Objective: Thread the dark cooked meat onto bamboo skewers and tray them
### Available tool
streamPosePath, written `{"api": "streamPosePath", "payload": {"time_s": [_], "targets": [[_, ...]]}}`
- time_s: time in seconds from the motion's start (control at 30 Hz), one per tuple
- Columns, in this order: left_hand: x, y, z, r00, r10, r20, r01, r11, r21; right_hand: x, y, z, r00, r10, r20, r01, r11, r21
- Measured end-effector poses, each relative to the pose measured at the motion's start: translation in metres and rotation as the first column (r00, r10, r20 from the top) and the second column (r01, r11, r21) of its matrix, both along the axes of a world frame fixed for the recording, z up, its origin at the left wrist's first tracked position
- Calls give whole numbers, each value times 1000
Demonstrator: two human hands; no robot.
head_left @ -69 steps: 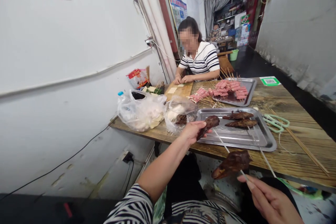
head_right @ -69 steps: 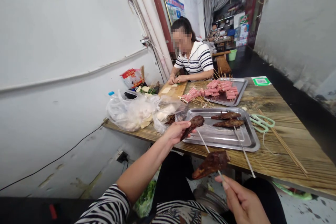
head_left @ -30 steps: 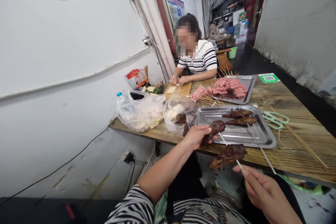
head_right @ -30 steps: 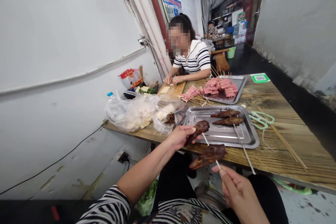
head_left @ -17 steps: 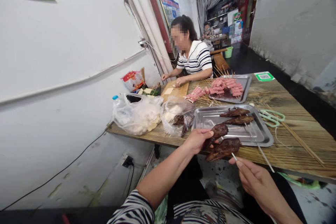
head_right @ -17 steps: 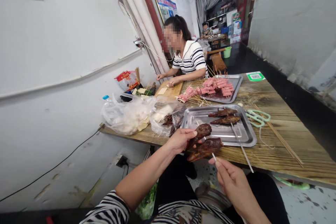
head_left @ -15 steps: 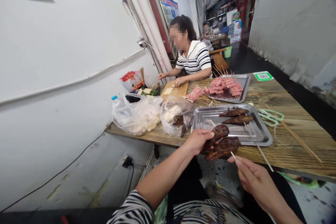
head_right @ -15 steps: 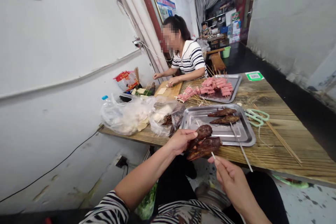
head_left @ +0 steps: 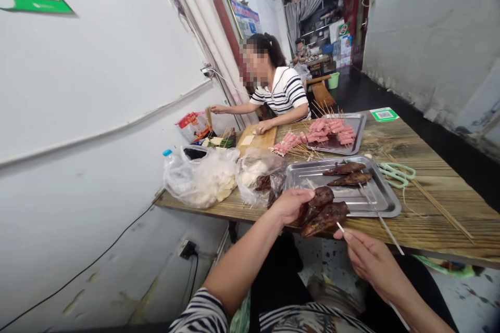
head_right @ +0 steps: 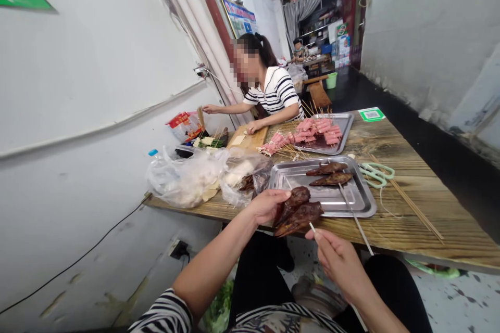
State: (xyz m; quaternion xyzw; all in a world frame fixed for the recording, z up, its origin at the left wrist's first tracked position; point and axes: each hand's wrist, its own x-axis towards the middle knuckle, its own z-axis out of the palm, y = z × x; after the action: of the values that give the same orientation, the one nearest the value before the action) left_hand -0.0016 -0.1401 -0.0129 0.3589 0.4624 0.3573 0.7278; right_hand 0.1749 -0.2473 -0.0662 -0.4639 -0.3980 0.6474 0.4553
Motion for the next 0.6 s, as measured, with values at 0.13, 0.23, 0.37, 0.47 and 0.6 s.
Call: {"api": "streamPosePath", "payload": {"time_s": [0.13, 0.23, 0.37, 0.47, 0.6], "targets": [[-2, 6, -8, 999, 15, -44, -16, 999, -29, -2, 0, -4, 972, 46, 229, -69, 993, 95], [-6, 14, -12, 995, 72, -74, -74, 997, -23, 1, -5, -11, 884, -24, 466, -86, 973, 214], [-8, 34, -12, 980, 142, -139, -143, 990, 5, 8, -7, -17, 763, -153, 628, -94, 935, 342], [2, 55, -10, 978, 110, -174, -110, 994, 8, 12, -2, -14, 634, -269, 725, -93, 904, 417], [34, 89, -9, 971, -2, -238, 1, 1000, -6, 17, 11, 1, 217, -341, 914, -159, 912, 378]]}}
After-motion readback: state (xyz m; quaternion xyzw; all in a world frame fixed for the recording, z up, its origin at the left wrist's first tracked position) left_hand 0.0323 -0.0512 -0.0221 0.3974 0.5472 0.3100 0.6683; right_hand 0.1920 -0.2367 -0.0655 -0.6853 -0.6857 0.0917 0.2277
